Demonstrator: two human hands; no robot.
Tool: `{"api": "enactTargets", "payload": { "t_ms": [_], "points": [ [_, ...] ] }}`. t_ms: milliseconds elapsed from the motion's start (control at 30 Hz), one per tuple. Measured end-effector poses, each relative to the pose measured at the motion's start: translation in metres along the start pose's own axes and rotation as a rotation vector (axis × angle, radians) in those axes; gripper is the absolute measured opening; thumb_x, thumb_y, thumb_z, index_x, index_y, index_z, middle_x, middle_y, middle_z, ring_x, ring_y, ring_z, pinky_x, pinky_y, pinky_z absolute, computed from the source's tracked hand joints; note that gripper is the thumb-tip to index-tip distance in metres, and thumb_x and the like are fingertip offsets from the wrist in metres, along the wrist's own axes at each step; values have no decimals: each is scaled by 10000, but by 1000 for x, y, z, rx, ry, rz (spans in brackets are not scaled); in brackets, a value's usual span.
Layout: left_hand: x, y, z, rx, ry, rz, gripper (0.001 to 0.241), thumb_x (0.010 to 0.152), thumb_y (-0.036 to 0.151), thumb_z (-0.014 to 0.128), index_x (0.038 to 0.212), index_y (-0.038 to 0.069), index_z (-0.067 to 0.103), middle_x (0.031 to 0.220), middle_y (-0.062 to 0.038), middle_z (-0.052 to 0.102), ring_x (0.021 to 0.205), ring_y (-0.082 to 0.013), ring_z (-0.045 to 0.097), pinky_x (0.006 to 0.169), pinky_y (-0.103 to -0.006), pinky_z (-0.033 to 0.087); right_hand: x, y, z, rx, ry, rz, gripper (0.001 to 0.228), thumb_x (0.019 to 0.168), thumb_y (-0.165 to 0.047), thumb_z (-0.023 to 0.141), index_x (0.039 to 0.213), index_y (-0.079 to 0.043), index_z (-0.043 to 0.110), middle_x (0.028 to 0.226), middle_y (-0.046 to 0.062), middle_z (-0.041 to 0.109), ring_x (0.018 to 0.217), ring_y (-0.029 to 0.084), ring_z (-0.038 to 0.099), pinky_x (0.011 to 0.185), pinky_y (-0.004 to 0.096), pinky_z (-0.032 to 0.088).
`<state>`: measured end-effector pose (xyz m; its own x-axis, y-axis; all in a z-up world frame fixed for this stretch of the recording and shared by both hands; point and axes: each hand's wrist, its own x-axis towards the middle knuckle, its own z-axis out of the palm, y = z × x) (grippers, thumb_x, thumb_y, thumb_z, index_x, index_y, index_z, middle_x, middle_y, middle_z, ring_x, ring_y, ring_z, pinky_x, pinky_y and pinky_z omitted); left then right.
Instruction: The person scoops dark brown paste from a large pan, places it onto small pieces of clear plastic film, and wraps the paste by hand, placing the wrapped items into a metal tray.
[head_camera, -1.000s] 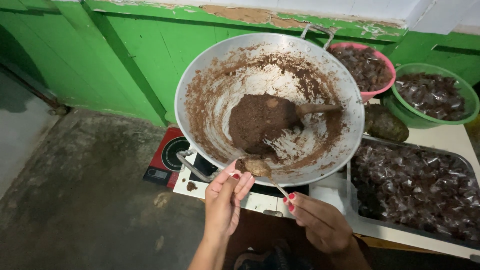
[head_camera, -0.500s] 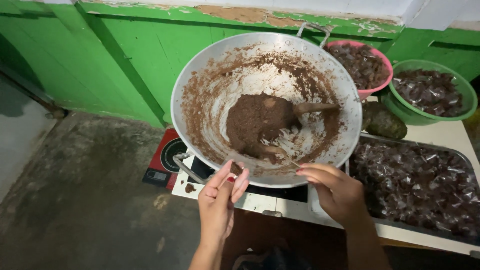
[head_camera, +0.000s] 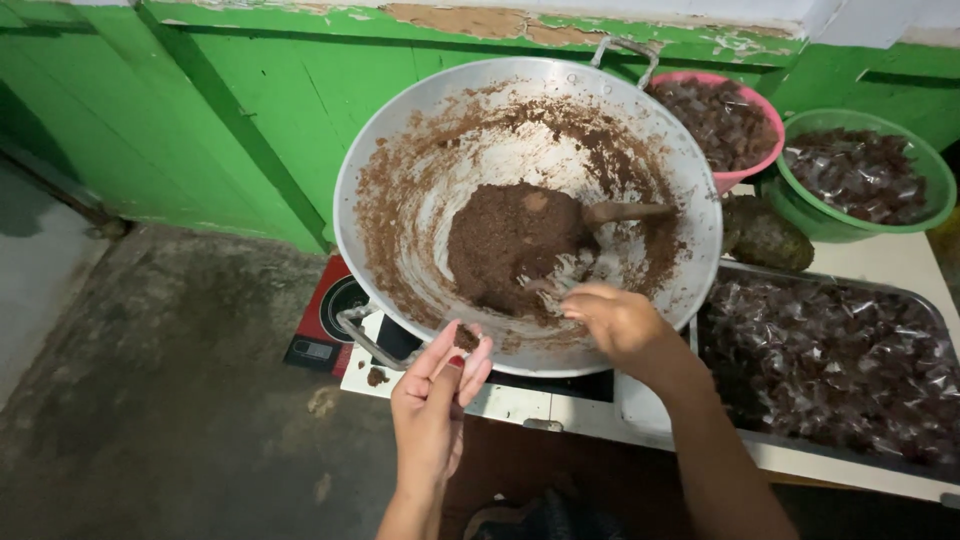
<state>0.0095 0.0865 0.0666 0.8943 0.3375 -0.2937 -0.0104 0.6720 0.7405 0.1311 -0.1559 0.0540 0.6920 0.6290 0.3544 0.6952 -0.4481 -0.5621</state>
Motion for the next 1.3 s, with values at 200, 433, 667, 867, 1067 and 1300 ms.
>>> {"api": "enactTargets", "payload": {
  "t_ms": [200,433,667,867,1067,1300],
  "points": [
    [5,-9,-10,-1,-66,51,444,967,-89,490,1401,-120,581,1183,-282,712,1160,-527,706,999,-521,608,-12,-1,-28,18,8,-104,318,1050,-158,475,1029,23,736,1093,151,769,1076,321,722,960,422,568],
    [7,-12,-8,10,-56,56,443,968,-86,514,1404,-128,585,1114,-231,719,1153,-532,714,992,-489,618,-29,-29,-56,-93,282,-52,158,988,-1,580,1045,14,727,914,146,788,815,212,800,750,262,705],
    [4,-11,3,32,-82,46,429,966,-101,509,1384,-137,598,1140,-234,737,1137,-506,730,968,-484,629,-42,-38,-54,278,502,-106,211,1010,-46,513,988,91,673,973,226,752,796,283,825,721,316,718],
    [3,-13,7,54,-75,12,441,966,-78,520,1399,-133,589,1154,-234,730,1154,-497,726,985,-481,630,-42,-74,-41,240,605,-128,218,931,74,470,790,55,634,789,169,755,715,300,820,572,294,690],
    [5,-18,3,28,-96,20,455,964,-40,556,1410,-125,585,1126,-203,730,1184,-533,705,985,-476,626,-39,-104,-36,134,450,-116,298,1003,-202,509,949,-47,759,980,128,800,895,246,809,817,290,638],
    [7,-21,-1,-13,-108,21,453,959,-54,560,1407,-114,593,1014,-169,737,1171,-517,712,1007,-490,617,-39,-125,-25,-14,406,-209,315,1015,-202,512,1061,-15,761,1126,172,756,958,231,799,931,292,632]
  ]
}}
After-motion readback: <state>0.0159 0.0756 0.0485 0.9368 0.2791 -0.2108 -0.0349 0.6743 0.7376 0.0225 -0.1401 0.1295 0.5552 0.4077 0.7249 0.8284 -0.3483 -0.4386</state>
